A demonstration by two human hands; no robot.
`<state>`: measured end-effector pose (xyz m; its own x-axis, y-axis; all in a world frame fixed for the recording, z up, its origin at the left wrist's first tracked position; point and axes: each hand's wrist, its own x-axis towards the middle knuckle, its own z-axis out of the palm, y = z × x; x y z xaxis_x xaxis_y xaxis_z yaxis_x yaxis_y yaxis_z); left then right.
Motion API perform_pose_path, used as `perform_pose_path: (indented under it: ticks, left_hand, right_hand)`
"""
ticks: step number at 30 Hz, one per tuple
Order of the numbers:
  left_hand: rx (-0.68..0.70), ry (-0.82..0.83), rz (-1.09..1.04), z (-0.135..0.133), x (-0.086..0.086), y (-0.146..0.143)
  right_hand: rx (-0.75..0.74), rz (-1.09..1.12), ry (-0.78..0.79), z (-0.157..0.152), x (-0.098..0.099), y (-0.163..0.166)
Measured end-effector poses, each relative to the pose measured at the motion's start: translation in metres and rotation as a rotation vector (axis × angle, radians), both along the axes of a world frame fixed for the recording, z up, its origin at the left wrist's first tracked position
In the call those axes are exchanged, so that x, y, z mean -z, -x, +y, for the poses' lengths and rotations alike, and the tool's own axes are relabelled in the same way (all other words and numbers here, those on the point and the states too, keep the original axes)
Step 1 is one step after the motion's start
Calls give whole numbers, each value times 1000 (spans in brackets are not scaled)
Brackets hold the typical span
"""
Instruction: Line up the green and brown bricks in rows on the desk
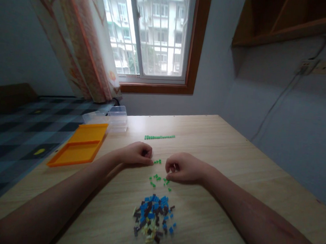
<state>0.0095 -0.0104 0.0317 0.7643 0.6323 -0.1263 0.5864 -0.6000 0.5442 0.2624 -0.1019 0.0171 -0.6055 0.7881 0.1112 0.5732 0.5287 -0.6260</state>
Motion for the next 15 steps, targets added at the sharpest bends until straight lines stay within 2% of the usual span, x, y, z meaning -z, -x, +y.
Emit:
perform_pose_path:
  ticks: [5,11,13,15]
  left_hand:
    - [15,-1,6,-1,-1,0]
    - [34,-24,13,0,0,0]
    - [33,-22,25,0,-1,0]
    - [25,-24,48,-3,-3,-2]
  right_hand:
    - [60,-14,-12,5,4,2]
    - [311,-62,-183,8,13,24]
    - [262,-18,-196,7,11,25]
    - [126,49,-172,6,8,21]
